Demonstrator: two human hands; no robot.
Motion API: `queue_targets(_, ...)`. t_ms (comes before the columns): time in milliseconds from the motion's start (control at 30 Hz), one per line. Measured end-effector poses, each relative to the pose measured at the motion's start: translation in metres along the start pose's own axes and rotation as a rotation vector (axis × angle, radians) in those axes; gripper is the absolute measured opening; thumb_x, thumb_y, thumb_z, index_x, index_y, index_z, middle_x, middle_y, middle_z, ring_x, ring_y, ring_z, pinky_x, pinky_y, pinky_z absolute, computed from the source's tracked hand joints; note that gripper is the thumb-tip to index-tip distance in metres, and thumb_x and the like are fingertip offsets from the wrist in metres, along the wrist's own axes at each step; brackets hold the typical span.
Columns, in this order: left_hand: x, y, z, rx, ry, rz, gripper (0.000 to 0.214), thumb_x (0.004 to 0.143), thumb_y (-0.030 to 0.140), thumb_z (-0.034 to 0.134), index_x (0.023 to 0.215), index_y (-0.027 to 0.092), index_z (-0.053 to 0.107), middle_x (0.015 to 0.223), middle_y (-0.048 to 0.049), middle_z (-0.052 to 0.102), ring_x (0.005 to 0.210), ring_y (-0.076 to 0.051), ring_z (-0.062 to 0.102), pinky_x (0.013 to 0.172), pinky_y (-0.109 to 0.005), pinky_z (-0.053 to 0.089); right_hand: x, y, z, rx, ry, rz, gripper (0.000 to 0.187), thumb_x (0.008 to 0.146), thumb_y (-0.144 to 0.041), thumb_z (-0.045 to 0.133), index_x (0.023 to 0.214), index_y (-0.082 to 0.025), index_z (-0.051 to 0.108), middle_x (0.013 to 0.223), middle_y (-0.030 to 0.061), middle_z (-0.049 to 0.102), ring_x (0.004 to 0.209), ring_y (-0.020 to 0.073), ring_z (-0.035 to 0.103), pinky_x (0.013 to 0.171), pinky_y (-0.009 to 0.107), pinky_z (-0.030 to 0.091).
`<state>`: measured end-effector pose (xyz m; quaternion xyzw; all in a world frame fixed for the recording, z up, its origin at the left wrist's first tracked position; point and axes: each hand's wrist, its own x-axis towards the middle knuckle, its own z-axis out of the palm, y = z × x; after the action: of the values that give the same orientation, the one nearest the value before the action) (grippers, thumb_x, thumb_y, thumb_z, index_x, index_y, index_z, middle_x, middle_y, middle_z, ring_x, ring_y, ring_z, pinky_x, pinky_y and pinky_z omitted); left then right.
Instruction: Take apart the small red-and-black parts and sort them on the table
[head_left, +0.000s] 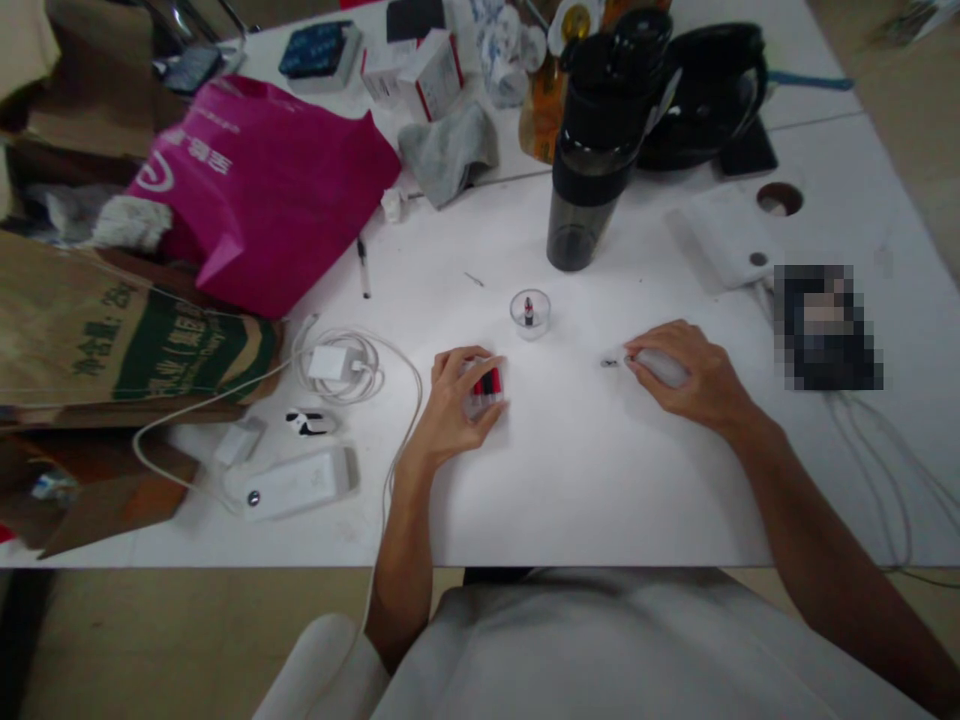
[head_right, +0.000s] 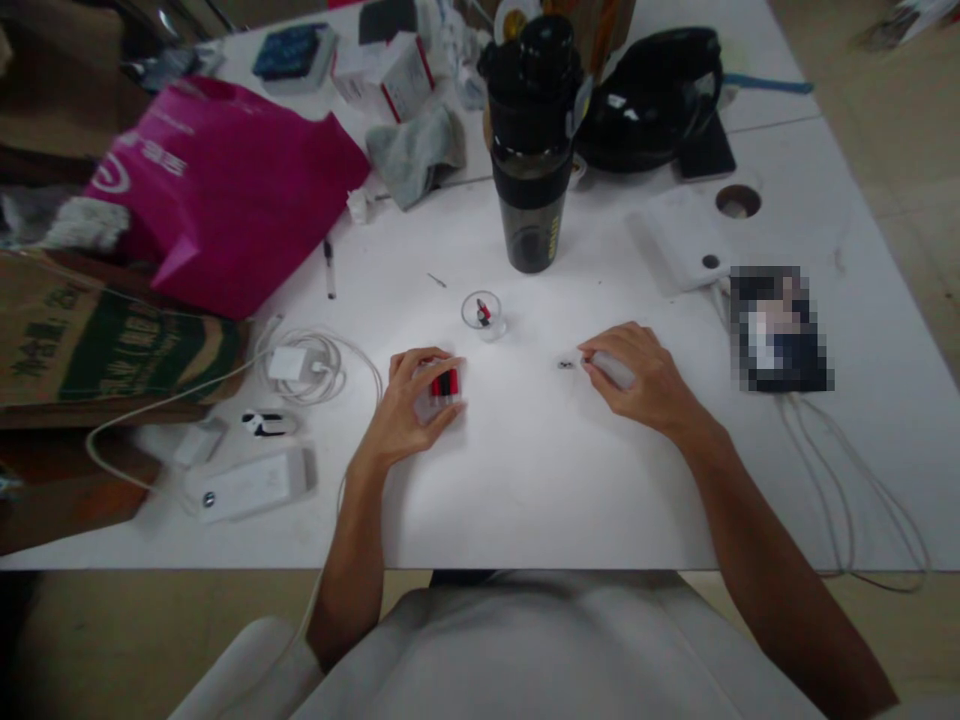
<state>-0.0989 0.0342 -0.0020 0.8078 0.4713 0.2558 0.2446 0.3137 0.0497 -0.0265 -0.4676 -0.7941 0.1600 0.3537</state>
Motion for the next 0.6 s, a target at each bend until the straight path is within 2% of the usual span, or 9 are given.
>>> queue_targets(600,-0.0021,0.0002,-0.001,-0.055,0.012,-0.012,0.055,0.102,0.04,0.088,0.154,0.028,0.071,0.157,-0.0164,0.067,0.146,-0.04,0.06,0.128,-0.063,0.05,0.0002,-0.002,0.0007,0.018,-0.013,0.002,0.016,0.107,-0.034,0.081,0.123,-0.034,0.082,0.115,0.0051,0.089,0.108,0.0341,0.081,0.101,0.061,0.063)
